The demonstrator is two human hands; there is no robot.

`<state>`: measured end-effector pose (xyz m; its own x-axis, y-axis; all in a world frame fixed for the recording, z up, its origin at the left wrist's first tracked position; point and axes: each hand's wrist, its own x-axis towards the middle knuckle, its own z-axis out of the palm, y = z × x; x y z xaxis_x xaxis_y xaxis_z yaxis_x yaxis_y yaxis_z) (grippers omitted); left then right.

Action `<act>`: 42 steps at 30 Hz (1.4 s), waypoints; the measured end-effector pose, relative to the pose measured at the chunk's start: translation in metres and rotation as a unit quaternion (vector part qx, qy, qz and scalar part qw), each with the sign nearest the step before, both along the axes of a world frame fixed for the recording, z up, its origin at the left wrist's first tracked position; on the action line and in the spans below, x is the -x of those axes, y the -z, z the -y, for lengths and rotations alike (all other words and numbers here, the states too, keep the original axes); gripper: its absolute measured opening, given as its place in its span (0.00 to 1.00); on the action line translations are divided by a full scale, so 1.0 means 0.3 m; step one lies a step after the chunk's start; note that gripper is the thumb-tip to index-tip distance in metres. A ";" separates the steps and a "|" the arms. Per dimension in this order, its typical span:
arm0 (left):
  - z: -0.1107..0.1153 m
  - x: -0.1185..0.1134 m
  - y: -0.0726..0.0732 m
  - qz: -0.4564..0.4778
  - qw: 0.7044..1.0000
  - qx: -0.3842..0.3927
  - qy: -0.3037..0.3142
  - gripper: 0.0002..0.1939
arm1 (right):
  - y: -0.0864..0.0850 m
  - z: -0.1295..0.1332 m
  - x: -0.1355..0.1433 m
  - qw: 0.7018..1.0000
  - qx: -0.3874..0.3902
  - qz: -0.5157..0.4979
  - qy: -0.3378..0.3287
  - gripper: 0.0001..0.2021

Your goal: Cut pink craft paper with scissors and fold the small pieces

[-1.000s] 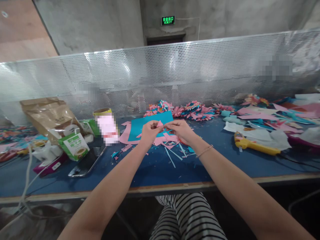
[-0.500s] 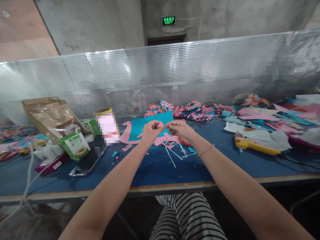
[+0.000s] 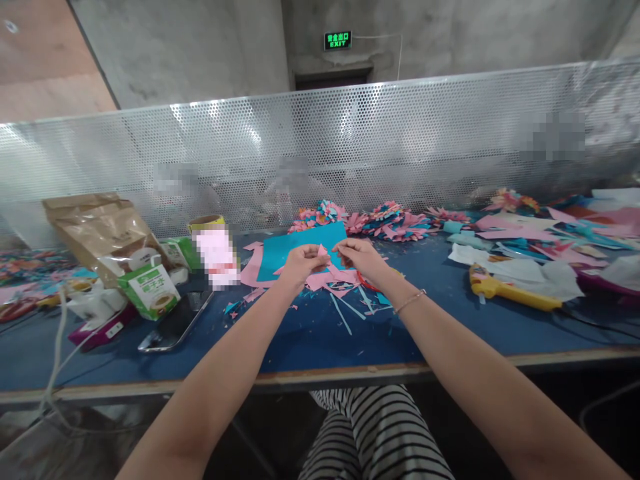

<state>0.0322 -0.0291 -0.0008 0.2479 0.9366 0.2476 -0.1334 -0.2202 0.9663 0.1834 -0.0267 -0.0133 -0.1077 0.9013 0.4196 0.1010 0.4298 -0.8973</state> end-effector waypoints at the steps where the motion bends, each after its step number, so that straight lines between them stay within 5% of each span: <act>1: 0.001 -0.002 0.002 0.007 1.000 0.006 -0.003 0.16 | 0.000 0.001 0.000 1.000 -0.003 0.009 0.005 0.11; 9: 0.007 -0.013 0.012 0.034 0.999 0.029 0.011 0.16 | 0.018 -0.011 -0.004 0.998 -0.010 0.062 0.003 0.13; 17: 0.006 -0.011 0.022 -0.033 0.999 0.012 0.014 0.16 | 0.024 0.000 -0.004 0.981 -0.110 0.161 0.023 0.15; 29: 0.000 0.007 0.000 -0.068 0.997 -0.004 0.048 0.13 | 0.032 -0.019 -0.002 0.989 -0.054 0.132 0.029 0.13; 33: -0.009 0.007 0.010 -0.081 0.997 -0.003 0.012 0.10 | 0.035 -0.029 -0.002 0.987 -0.061 0.141 0.053 0.12; 39: -0.035 0.007 0.031 -0.113 0.981 -0.128 -0.087 0.09 | 0.049 -0.030 0.007 0.986 -0.077 0.146 0.039 0.07; 42: -0.036 0.004 0.035 -0.109 0.981 -0.142 -0.075 0.10 | 0.044 -0.013 0.015 0.987 -0.053 0.153 0.022 0.06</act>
